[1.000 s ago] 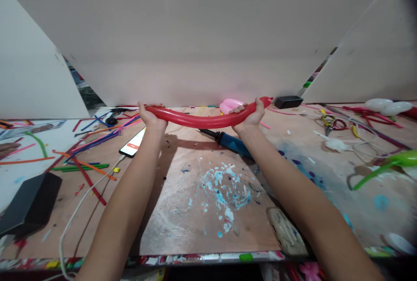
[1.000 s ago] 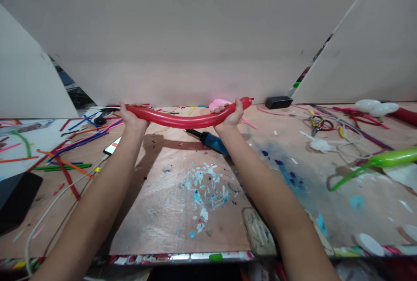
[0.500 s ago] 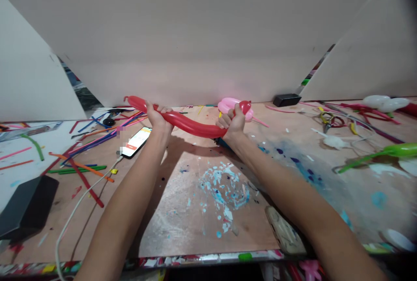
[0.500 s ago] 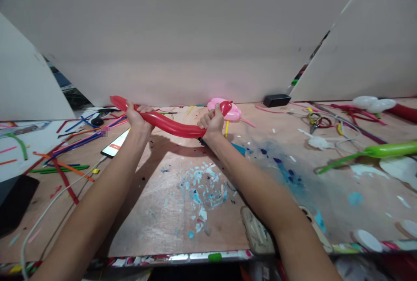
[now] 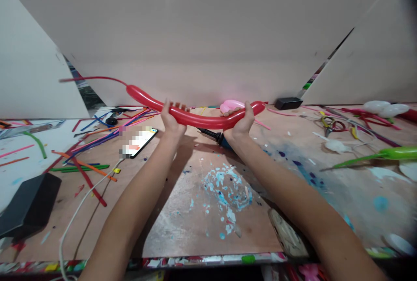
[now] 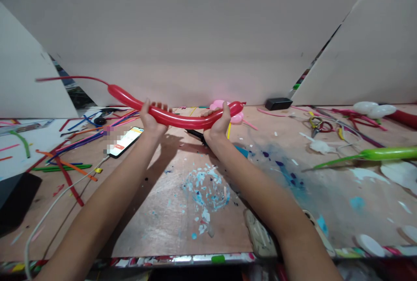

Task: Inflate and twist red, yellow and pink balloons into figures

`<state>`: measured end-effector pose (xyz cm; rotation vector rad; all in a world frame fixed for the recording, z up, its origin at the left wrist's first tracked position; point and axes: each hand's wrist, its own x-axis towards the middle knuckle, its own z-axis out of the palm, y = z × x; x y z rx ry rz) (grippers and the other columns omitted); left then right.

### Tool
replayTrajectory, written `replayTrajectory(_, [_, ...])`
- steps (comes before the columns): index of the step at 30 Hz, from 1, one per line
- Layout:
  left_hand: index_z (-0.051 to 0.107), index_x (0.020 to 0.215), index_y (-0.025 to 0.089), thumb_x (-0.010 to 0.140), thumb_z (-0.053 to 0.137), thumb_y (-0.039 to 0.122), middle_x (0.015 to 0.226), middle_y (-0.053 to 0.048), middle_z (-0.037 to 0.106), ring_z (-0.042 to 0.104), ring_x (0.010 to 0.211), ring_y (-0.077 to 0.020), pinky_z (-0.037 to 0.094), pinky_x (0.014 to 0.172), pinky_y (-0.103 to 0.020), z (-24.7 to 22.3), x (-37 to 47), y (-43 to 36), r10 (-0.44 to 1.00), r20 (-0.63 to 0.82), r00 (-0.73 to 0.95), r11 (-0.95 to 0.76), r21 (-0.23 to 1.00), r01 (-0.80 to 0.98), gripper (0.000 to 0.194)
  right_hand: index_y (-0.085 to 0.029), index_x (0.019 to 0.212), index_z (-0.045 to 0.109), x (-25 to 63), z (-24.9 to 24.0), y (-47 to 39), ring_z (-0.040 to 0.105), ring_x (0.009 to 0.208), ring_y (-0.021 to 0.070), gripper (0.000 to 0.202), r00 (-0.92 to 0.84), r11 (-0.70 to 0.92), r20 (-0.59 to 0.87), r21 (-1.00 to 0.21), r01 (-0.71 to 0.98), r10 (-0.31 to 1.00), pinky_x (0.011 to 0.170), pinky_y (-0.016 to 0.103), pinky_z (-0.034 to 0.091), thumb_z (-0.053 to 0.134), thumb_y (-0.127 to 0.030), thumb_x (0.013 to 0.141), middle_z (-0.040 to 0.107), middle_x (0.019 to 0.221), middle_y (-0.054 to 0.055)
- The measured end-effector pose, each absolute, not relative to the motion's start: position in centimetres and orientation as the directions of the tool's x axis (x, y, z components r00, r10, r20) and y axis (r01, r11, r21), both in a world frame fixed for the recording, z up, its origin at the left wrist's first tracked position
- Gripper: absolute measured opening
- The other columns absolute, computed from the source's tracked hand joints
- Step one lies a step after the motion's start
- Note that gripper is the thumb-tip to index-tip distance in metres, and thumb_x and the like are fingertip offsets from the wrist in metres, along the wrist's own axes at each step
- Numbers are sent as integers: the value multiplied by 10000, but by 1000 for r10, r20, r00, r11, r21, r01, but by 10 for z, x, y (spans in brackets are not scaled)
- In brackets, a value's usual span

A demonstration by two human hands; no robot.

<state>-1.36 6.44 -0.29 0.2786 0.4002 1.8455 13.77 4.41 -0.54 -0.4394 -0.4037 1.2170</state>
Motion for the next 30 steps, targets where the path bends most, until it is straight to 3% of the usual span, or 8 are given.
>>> replayTrajectory(3, [478,683,180,792,630,277,573,42,537,579,532,-105,501,687,-281,-12,11,64,987,-48,-154,-126,367,-921,211,-215,660,515,130,-10,40,609,606,114,308,196,239,136,-564,-790,971,655,261,547,640,-460,796,605,603,-32])
replayTrajectory(7, [436,619,183,807,581,208,488,63,463,480,438,-70,437,573,-225,-4,-9,69,958,-58,-280,-237,387,-891,239,-197,812,608,150,-7,40,666,835,178,233,-150,17,167,-719,-695,974,770,347,557,650,-424,783,706,799,17])
replayTrajectory(11, [471,627,189,833,576,229,472,67,444,418,417,-59,373,489,-223,12,-48,70,950,20,-310,-279,495,-823,235,-170,1096,612,188,5,42,660,1009,245,521,-601,-198,108,-885,-421,792,818,402,558,593,-583,780,699,1106,105])
replayTrajectory(14, [507,679,186,811,633,257,510,63,486,453,430,-61,404,496,-221,15,-46,65,962,76,-264,-258,580,-773,196,-198,1134,587,186,6,37,687,937,233,457,-760,-211,-84,-975,-71,645,700,344,578,618,-520,812,699,1086,92])
replayTrajectory(17, [521,728,175,777,687,393,558,47,525,523,458,-78,460,528,-227,11,-26,61,960,120,-254,-273,613,-741,279,-195,1005,589,160,-2,29,661,658,143,302,-742,-95,-199,-979,181,640,495,219,514,637,-450,852,694,874,58])
replayTrajectory(20, [530,786,170,774,664,539,592,34,539,544,460,-89,476,517,-231,4,-8,57,982,104,-155,-185,636,-749,392,-195,904,560,138,-12,24,546,479,81,341,-627,-24,-144,-980,197,766,388,175,420,567,-536,891,618,708,7])
replayTrajectory(25, [519,853,191,754,636,661,561,58,481,467,390,-68,359,384,-186,0,4,49,988,121,-92,-149,653,-742,494,-173,779,557,128,-29,22,524,453,103,636,-593,47,-114,-967,249,797,400,212,421,358,-772,850,585,613,23])
replayTrajectory(30, [494,794,190,773,552,727,485,83,369,339,329,-39,252,328,-164,1,8,47,985,87,-146,-169,592,-788,540,-180,619,496,121,-31,17,453,438,111,709,-543,288,57,-892,350,838,432,235,354,203,-771,880,503,506,15])
